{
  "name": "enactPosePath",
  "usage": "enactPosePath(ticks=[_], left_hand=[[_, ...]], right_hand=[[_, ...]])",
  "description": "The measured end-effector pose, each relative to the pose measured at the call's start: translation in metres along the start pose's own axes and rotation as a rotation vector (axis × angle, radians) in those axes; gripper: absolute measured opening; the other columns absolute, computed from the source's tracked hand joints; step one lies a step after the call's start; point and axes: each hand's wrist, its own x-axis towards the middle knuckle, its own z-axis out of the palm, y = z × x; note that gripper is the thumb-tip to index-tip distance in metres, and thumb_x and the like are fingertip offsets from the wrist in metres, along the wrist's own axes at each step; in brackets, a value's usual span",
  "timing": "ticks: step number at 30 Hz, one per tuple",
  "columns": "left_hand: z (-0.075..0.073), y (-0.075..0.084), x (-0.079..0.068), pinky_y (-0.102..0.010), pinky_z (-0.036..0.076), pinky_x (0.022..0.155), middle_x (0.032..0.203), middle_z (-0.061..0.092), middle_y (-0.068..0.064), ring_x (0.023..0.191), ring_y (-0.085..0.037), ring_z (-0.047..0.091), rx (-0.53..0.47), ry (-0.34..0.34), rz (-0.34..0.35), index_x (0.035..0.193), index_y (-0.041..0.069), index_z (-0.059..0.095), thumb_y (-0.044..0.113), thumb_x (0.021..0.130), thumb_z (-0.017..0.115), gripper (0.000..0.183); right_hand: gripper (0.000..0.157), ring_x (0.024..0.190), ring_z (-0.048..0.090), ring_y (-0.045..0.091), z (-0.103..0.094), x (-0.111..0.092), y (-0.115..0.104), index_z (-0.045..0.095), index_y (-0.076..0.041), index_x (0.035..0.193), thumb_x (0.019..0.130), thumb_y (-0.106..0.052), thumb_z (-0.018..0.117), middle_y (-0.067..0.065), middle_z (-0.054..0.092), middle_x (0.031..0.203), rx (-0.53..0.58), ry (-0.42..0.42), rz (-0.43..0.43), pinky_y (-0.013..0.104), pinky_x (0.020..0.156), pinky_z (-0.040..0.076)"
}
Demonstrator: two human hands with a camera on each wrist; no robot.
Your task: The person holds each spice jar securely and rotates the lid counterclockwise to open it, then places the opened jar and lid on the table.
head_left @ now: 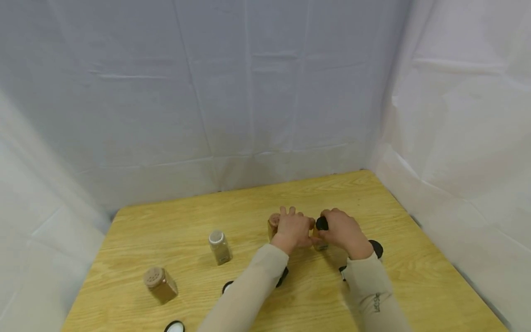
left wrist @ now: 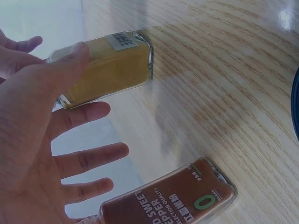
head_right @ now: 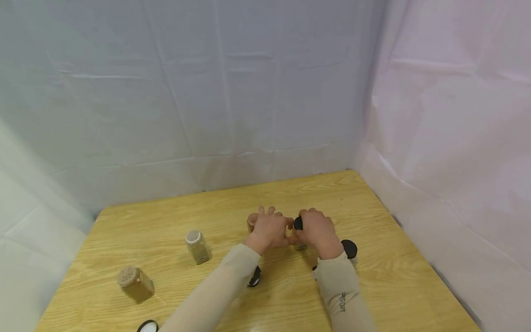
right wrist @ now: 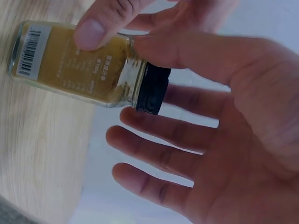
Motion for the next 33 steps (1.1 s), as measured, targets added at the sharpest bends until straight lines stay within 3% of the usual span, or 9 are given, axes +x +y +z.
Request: enactPosePath(ticks=[6, 10, 18, 22, 25, 29, 33], left_hand=[[0.0, 0.0, 0.0, -0.061, 0.035, 0.118, 0.123, 0.073, 0.005, 0.129, -0.029, 0.058, 0.01, -0.009, -0.003, 0.122, 0.042, 0.073, 0.071, 0.095, 0.063, 0.041], [0.001, 0.001, 0.001, -0.062, 0.034, 0.119, 0.122, 0.073, 0.005, 0.131, -0.03, 0.057, 0.0, -0.01, -0.007, 0.12, 0.041, 0.073, 0.077, 0.093, 0.06, 0.047], [0.0, 0.002, 0.001, -0.062, 0.034, 0.118, 0.12, 0.073, 0.004, 0.13, -0.031, 0.057, -0.015, 0.0, -0.013, 0.121, 0.04, 0.074, 0.082, 0.09, 0.057, 0.054], [-0.001, 0.002, 0.0, -0.062, 0.034, 0.119, 0.12, 0.073, 0.005, 0.131, -0.03, 0.057, -0.014, -0.008, -0.01, 0.12, 0.041, 0.074, 0.081, 0.09, 0.057, 0.053], [-0.001, 0.003, 0.0, -0.061, 0.035, 0.118, 0.119, 0.073, 0.006, 0.127, -0.028, 0.058, -0.013, -0.01, -0.009, 0.121, 0.041, 0.073, 0.08, 0.091, 0.058, 0.051], [-0.002, 0.003, 0.0, -0.061, 0.036, 0.116, 0.118, 0.074, 0.006, 0.123, -0.027, 0.059, -0.016, -0.002, -0.003, 0.12, 0.041, 0.074, 0.078, 0.092, 0.059, 0.049], [-0.001, 0.003, 0.0, -0.061, 0.036, 0.116, 0.116, 0.074, 0.006, 0.123, -0.027, 0.059, -0.015, 0.002, -0.003, 0.117, 0.04, 0.074, 0.079, 0.092, 0.058, 0.05]], right_hand=[[0.055, 0.107, 0.068, 0.041, 0.0, -0.001, 0.001, 0.06, -0.002, 0.145, 0.097, -0.026, 0.075, 0.026, 0.064, 0.132, 0.029, -0.005, -0.007, 0.06, 0.091, 0.055], [0.061, 0.109, 0.067, 0.044, -0.003, -0.003, 0.004, 0.056, 0.001, 0.147, 0.098, -0.03, 0.076, 0.03, 0.06, 0.137, 0.022, 0.0, 0.045, 0.059, 0.091, 0.056], [0.046, 0.091, 0.07, 0.03, -0.015, -0.006, 0.012, 0.068, 0.007, 0.121, 0.095, -0.029, 0.079, 0.024, 0.072, 0.117, 0.034, -0.046, 0.076, 0.047, 0.078, 0.058], [0.037, 0.07, 0.059, 0.022, -0.012, -0.003, 0.009, 0.068, 0.002, 0.101, 0.097, -0.034, 0.077, 0.014, 0.068, 0.09, 0.057, -0.042, 0.059, 0.036, 0.062, 0.047], [0.033, 0.065, 0.052, 0.021, -0.007, 0.0, 0.005, 0.063, -0.002, 0.096, 0.1, -0.034, 0.073, 0.009, 0.061, 0.082, 0.052, -0.027, 0.044, 0.033, 0.058, 0.04], [0.029, 0.071, 0.055, 0.022, -0.002, 0.001, 0.003, 0.065, -0.001, 0.103, 0.101, -0.029, 0.071, 0.012, 0.064, 0.092, 0.015, 0.0, 0.037, 0.037, 0.062, 0.044], [0.037, 0.086, 0.065, 0.032, -0.003, 0.0, 0.003, 0.07, 0.003, 0.116, 0.099, -0.03, 0.074, 0.021, 0.067, 0.109, -0.037, 0.043, 0.018, 0.05, 0.077, 0.055]])
